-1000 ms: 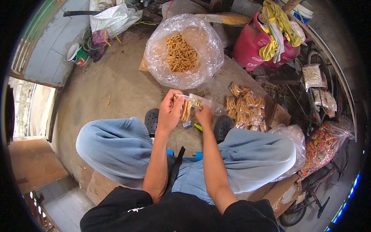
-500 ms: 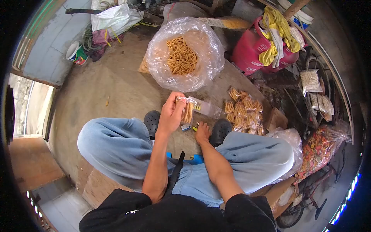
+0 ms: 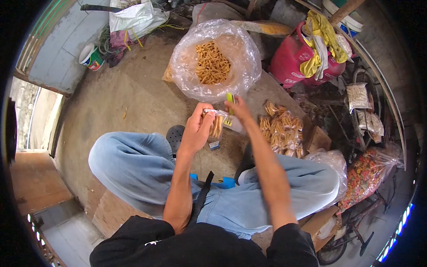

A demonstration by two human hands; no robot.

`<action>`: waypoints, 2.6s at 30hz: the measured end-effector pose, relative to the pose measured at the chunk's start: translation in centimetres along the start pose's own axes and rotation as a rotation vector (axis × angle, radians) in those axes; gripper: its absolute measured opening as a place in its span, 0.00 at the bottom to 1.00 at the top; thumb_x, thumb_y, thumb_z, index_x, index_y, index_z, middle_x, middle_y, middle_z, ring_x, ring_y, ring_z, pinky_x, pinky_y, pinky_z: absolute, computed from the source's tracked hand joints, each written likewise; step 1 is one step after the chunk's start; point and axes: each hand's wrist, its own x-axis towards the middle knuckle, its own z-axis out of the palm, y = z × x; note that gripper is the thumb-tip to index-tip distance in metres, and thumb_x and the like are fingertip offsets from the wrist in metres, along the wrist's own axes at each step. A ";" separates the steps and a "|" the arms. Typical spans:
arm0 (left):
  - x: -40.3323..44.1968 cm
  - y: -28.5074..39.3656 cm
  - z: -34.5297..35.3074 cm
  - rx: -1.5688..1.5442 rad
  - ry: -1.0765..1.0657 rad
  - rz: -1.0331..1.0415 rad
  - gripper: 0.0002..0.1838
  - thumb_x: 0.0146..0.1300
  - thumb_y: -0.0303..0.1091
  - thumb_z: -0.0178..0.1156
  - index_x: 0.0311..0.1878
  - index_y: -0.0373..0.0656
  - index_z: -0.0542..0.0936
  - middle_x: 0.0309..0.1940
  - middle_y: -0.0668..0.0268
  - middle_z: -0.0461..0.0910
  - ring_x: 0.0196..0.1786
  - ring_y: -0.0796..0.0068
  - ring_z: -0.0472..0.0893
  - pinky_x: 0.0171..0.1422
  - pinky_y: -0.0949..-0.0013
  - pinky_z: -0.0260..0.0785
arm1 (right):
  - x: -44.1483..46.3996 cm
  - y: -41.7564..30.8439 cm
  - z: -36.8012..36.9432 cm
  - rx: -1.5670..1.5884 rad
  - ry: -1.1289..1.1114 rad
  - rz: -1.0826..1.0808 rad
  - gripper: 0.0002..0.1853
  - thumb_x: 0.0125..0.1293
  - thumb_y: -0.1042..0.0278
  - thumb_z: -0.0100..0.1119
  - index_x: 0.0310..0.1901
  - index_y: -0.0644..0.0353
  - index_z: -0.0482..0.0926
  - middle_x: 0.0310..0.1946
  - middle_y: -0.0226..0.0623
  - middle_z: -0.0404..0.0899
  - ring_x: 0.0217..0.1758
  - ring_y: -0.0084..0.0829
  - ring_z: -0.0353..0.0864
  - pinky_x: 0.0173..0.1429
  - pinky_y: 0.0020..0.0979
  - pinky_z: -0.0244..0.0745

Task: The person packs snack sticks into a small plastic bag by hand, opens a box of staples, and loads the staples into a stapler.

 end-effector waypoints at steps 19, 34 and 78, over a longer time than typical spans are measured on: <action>-0.5 0.8 0.9 0.063 -0.105 0.054 0.13 0.66 0.31 0.51 0.52 0.40 0.70 0.25 0.66 0.73 0.27 0.81 0.70 0.33 0.73 0.65 | -14.8 -22.2 -0.9 -1.158 -0.748 -0.175 0.26 0.61 0.49 0.64 0.52 0.61 0.73 0.37 0.42 0.82 0.41 0.36 0.81 0.45 0.35 0.73; -0.5 1.5 1.2 0.140 -0.239 0.072 0.19 0.65 0.28 0.52 0.59 0.42 0.65 0.23 0.64 0.72 0.24 0.76 0.71 0.31 0.69 0.65 | -14.1 -22.4 -0.5 -1.249 -0.817 -0.163 0.31 0.58 0.42 0.64 0.51 0.62 0.74 0.39 0.51 0.81 0.45 0.47 0.80 0.46 0.42 0.73; -0.8 2.0 0.6 0.011 -0.077 0.105 0.08 0.64 0.30 0.52 0.43 0.37 0.72 0.22 0.57 0.76 0.21 0.72 0.76 0.28 0.68 0.67 | -15.2 -20.8 0.1 -1.186 -0.646 -0.636 0.23 0.57 0.48 0.65 0.43 0.60 0.74 0.27 0.47 0.79 0.33 0.53 0.78 0.38 0.47 0.69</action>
